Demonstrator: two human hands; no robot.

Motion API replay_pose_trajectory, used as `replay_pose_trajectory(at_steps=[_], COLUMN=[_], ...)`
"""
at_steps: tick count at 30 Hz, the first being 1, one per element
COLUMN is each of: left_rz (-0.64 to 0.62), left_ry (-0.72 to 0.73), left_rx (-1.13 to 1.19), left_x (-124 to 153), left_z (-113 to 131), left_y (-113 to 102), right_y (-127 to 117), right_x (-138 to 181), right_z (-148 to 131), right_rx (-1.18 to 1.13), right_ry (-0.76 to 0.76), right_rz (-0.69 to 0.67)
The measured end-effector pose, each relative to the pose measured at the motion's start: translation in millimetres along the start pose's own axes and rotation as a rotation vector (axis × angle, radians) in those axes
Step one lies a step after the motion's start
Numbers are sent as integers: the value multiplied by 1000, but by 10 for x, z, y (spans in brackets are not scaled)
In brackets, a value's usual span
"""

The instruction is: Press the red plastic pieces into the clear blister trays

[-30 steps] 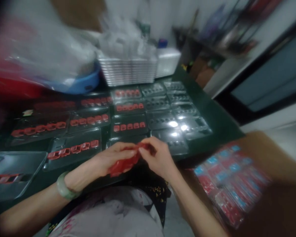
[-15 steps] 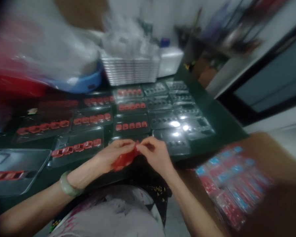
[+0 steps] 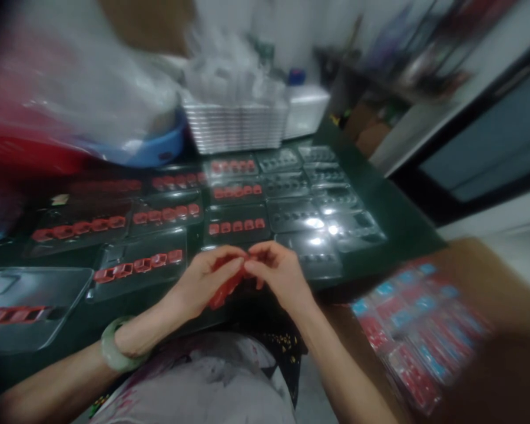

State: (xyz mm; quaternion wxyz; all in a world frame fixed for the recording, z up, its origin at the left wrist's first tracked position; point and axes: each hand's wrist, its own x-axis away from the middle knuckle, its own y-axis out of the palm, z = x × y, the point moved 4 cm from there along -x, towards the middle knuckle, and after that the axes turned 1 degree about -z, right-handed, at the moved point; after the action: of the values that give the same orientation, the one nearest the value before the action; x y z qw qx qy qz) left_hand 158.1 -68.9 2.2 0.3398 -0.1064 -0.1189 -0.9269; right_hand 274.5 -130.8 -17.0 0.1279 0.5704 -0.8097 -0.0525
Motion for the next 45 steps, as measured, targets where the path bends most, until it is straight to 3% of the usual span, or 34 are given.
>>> replay_pose_trajectory(at_steps=[6, 11, 21, 26, 35, 45], left_rz=[-25, -52, -120, -114, -24, -105], left_ry=[-50, -39, -26, -27, 25, -121], left_rx=[-10, -21, -144, -186, -60, 96], left_x=[-8, -35, -10, -14, -46, 12], left_z=[-10, -32, 78, 88, -14, -46], left_y=[-2, -27, -21, -42, -35, 12], right_y=[7, -12, 63, 87, 43, 2], right_x=[44, 80, 57, 64, 76, 122], right_z=[31, 12, 84, 90, 59, -72], right_rx=[124, 230, 47, 47, 86, 242], right_ry=[98, 54, 98, 58, -25, -104], right_rz=[-111, -37, -153, -100, 17, 8])
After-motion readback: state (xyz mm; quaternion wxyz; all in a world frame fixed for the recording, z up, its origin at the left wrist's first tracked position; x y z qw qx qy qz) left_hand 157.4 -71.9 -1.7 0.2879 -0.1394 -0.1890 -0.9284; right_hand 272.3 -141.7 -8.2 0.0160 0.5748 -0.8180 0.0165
